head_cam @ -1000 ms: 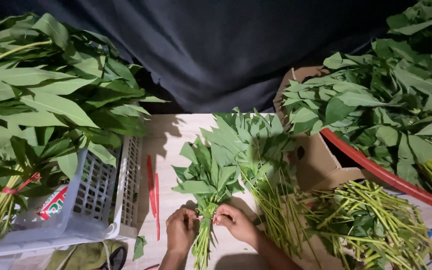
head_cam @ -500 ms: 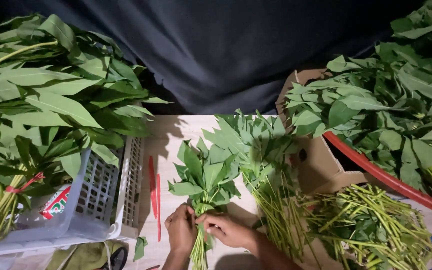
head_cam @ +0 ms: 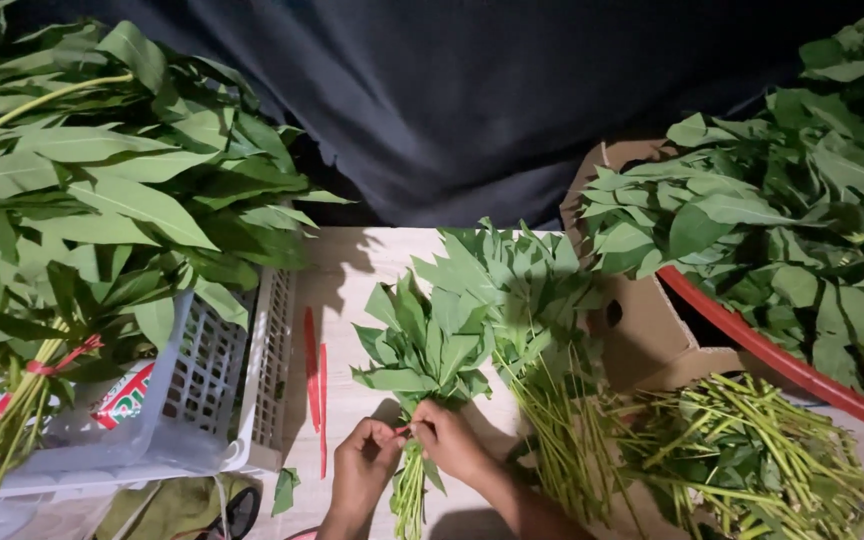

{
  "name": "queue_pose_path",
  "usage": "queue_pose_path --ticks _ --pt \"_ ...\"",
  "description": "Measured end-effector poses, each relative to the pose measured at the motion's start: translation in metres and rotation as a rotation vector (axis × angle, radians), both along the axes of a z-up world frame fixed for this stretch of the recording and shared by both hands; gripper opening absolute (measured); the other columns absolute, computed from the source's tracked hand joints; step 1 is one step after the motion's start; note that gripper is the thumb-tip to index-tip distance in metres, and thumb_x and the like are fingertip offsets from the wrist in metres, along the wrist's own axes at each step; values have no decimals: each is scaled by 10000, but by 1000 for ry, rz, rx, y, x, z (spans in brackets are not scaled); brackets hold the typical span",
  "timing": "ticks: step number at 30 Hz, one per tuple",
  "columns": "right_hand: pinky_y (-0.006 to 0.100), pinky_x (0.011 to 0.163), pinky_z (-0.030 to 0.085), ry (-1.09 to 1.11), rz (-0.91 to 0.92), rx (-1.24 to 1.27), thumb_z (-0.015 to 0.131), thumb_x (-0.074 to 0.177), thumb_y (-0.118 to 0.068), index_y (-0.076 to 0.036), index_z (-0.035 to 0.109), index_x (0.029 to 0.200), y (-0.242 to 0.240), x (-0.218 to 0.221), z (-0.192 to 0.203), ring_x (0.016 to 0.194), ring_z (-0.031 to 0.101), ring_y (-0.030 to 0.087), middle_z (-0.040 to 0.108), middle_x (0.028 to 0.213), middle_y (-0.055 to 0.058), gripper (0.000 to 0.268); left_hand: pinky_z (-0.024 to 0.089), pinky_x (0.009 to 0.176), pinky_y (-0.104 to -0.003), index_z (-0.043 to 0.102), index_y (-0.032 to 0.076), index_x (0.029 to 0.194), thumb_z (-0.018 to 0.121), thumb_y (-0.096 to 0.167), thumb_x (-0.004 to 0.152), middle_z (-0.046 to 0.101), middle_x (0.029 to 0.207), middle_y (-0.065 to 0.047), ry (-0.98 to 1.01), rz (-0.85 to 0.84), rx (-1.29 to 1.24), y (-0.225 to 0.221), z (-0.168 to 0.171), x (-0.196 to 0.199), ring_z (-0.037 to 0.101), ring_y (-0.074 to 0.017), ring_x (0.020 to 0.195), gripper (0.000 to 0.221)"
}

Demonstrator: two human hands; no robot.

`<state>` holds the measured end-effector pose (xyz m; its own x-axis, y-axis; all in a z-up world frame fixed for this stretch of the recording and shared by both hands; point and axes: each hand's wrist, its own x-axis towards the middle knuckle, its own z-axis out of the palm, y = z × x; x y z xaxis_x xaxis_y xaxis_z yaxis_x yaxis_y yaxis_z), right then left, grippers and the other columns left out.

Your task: Bundling leafy green vegetables by hand using plastic ties

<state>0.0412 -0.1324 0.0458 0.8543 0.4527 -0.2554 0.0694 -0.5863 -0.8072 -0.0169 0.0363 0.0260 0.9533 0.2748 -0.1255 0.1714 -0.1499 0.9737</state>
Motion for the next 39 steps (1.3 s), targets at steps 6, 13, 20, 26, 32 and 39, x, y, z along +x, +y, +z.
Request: queue_pose_path --ticks 6,13,20,26,32,39 --pt "198 513 542 15 -33 -36 556 1055 -105 -144 610 971 3 1 -9 666 706 100 703 812 -3 107 466 725 -246 694 87 757 857 10 799 644 706 -3 -116 -40 -55 -1 -22 -2 560 -120 716 185" --pt "187 576 469 99 55 -32 587 1052 -129 -152 676 1023 -6 -2 8 635 569 74 670 819 -18 96 473 656 -264 659 93 762 791 -12 839 638 678 -19 -166 -91 -3 -6 -8 8 539 -139 644 186" --pt "236 808 571 102 22 83 642 1014 -156 -157 687 942 -12 -2 2 797 700 97 716 893 -22 85 440 636 -254 656 87 817 783 23 873 631 719 -22 -149 -82 -86 -13 -7 13 529 -128 672 152" --pt "233 716 551 120 -28 256 659 987 -128 -133 724 939 -18 5 -20 688 678 99 716 834 -8 81 557 780 -264 742 100 986 686 68 914 782 878 -29 -35 -202 -53 -6 -8 9 700 -139 813 97" --pt "235 725 579 182 -46 261 627 998 -103 -122 713 955 -18 5 -7 704 671 96 725 855 9 98 617 842 -257 859 130 964 726 42 854 878 925 -1 -17 -209 15 -7 -16 8 791 -100 852 194" --pt "225 702 571 179 -17 286 604 1008 -74 -107 687 961 -21 6 -9 716 659 98 710 859 16 101 593 866 -275 863 105 931 734 125 889 876 896 -9 -12 -220 -65 -9 -9 10 778 -111 833 137"
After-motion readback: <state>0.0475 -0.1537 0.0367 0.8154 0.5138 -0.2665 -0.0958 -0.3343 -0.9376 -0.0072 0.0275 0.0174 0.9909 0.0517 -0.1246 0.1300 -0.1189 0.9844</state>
